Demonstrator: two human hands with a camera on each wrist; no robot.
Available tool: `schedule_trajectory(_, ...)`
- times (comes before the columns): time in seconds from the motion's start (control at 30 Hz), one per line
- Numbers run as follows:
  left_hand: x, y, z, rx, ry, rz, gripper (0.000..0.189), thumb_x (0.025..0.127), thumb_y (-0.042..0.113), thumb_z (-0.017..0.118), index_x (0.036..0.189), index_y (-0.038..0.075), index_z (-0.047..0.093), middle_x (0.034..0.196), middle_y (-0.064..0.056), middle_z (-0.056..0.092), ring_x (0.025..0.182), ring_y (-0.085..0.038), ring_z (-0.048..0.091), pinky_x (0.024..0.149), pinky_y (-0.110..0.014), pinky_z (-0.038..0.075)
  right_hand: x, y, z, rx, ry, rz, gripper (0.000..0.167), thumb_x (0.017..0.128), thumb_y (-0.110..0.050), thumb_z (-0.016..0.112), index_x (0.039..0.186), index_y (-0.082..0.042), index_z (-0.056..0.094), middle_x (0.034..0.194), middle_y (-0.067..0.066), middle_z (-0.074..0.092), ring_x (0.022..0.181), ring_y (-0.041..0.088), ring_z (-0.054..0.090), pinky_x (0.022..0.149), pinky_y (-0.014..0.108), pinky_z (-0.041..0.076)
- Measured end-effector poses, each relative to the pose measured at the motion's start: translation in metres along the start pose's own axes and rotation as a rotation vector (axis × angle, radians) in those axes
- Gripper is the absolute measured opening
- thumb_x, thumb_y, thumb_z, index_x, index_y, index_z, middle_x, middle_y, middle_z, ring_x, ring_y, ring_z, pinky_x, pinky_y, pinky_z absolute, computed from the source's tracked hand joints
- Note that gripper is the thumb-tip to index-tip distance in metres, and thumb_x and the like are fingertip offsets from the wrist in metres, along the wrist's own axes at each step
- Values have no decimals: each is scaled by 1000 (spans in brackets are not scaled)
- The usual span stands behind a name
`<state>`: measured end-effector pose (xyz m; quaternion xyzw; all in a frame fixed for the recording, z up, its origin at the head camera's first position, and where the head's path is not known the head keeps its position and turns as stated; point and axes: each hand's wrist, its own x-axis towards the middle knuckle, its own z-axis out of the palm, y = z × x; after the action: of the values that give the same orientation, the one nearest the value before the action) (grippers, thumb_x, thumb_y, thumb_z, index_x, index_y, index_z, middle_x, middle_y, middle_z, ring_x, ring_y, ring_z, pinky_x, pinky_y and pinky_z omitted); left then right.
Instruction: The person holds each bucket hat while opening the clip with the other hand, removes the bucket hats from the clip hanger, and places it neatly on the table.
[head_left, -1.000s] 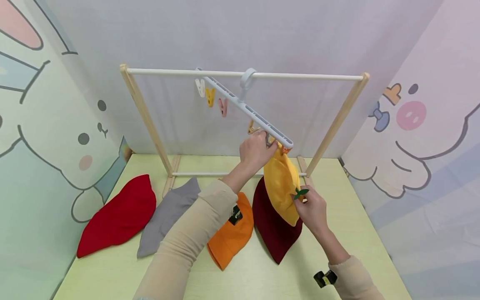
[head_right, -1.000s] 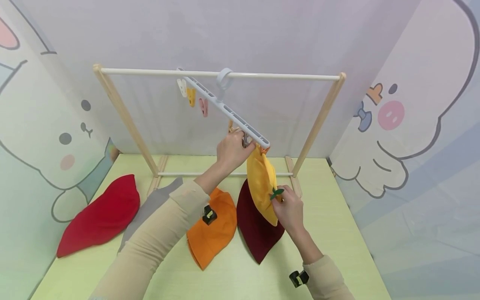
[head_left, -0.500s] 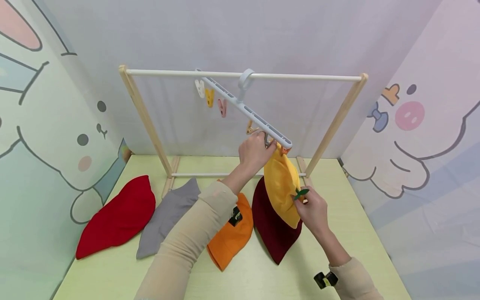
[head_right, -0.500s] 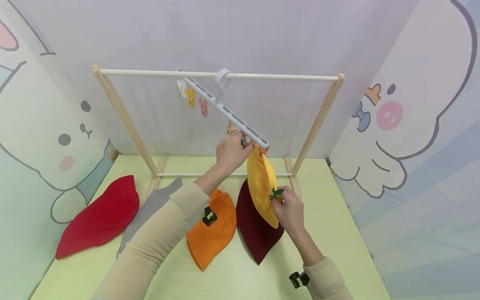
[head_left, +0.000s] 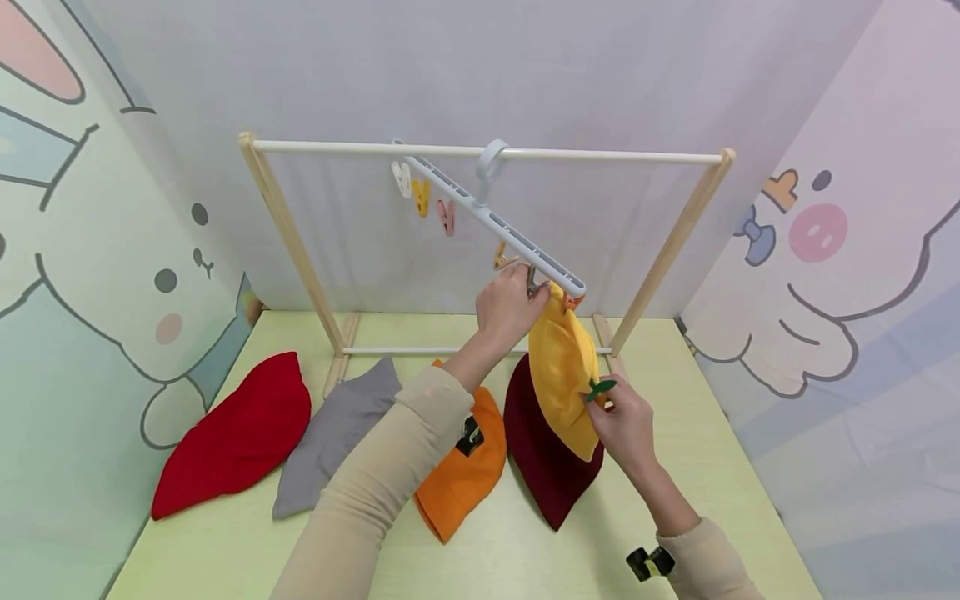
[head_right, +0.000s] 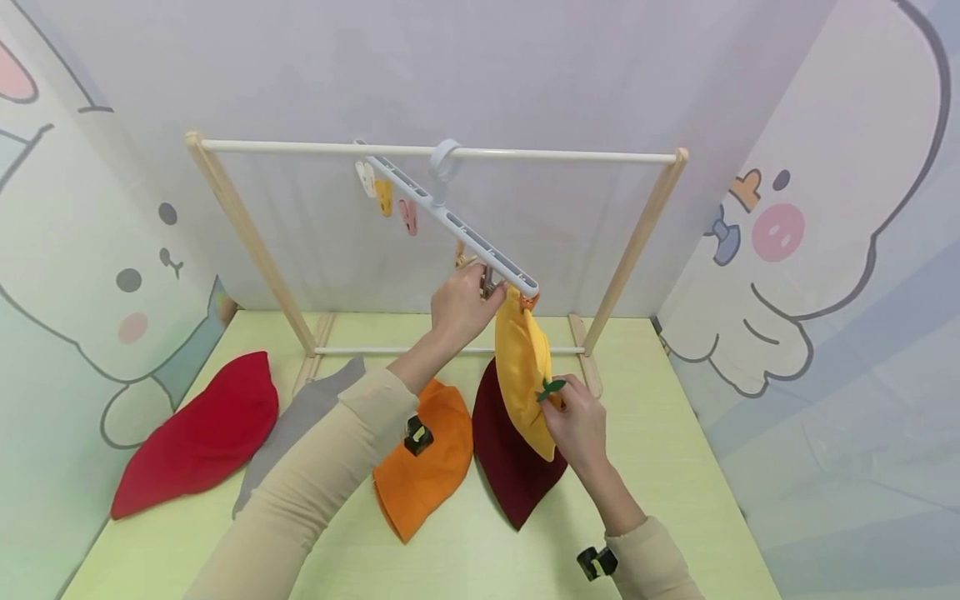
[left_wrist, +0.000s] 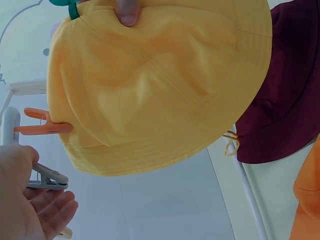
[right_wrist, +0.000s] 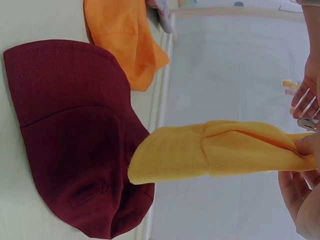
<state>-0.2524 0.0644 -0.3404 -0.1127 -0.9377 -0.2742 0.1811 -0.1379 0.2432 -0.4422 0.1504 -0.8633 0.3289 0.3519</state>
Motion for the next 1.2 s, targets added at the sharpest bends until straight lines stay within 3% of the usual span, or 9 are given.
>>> schedule_trajectory(0.23,-1,-2,1,-8,3,5,26,87,41,55,88,15,58,75,4,55,59,-13,52,47,-27,40,-1,-1,1,-3,4,-11,21,62,4,79,72,-6,62,74,4,62,58,13,57,46,24,47)
schedule_trajectory(0.43,-3,-3,1,-12,10,20,27,88,41,55,93,15,59,76,4,56,60,-12,52,49,-26,40,-1,-3,2,13,4,-7,21,63,3,78,70,-8,62,74,2,62,59,13,58,48,16,44)
schedule_trajectory(0.73,-6,-7,0,-16,-7,27,42,86,38,58,122,16,56,93,3,63,75,-13,60,58,-30,47,-1,-4,4,6,15,-22,20,63,3,77,70,-8,63,73,2,62,57,11,56,48,17,44)
schedule_trajectory(1.2,-18,-14,0,-96,27,33,44,86,37,58,125,17,54,111,-1,62,91,-19,62,67,-34,50,-3,-5,7,14,8,-7,17,66,-1,77,71,-8,62,74,2,62,58,13,56,48,14,42)
